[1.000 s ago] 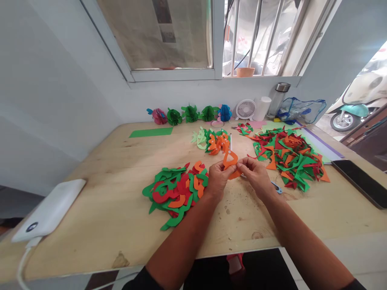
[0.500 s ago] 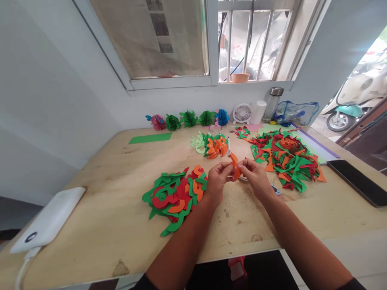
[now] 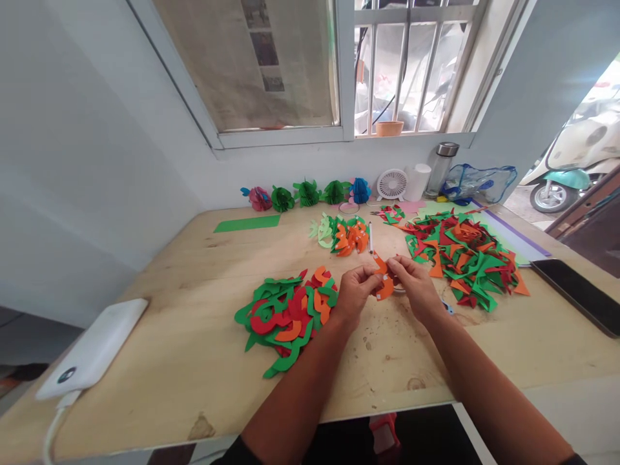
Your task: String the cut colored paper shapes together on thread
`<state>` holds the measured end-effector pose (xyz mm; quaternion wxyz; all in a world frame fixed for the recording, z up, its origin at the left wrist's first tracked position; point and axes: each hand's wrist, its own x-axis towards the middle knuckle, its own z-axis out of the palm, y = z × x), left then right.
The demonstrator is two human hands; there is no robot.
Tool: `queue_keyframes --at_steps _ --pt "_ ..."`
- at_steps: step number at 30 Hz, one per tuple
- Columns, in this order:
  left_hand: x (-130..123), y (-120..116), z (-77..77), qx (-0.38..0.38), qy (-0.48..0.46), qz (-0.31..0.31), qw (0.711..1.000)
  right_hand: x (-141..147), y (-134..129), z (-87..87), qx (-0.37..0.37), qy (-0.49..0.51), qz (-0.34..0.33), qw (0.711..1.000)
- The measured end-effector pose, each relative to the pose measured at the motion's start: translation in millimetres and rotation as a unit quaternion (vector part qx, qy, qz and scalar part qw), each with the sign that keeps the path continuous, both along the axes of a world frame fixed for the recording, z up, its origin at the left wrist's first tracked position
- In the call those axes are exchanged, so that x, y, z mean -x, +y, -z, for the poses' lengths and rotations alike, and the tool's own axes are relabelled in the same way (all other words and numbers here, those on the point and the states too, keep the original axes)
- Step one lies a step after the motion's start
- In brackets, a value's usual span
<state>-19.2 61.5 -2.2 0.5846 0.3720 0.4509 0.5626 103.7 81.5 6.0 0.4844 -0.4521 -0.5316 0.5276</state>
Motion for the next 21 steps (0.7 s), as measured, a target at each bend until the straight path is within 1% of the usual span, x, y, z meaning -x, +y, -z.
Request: queue_keyframes --at_steps 3,6,8,13,17,21 --pt "-1 -2 -3.1 -0.009 0.046 0.046 0.998 0 0 -1.4 -0.007 -0.004 0.002 1.0" --pt "-2 -3 -2.7 -0.018 0.075 0.063 0.995 -1 1 -0.2 -0.017 -0.009 0.016 1.0" --pt "-3 -3 -0.5 -0.022 0.082 0.074 0.994 -2 2 1.2 -0.022 -0.011 0.028 0.999" --pt "-4 -4 4.9 -0.021 0.07 0.149 0.986 -1 2 2.3 -0.04 -0.025 0.041 0.998" --pt "-3 -5 6.4 0.001 0.071 0.16 0.985 0 2 3.3 -0.051 -0.03 0.046 0.997" --pt "-3 -3 8.3 -0.004 0.083 0.152 0.985 -1 3 6.3 -0.052 -0.022 0.051 0.997"
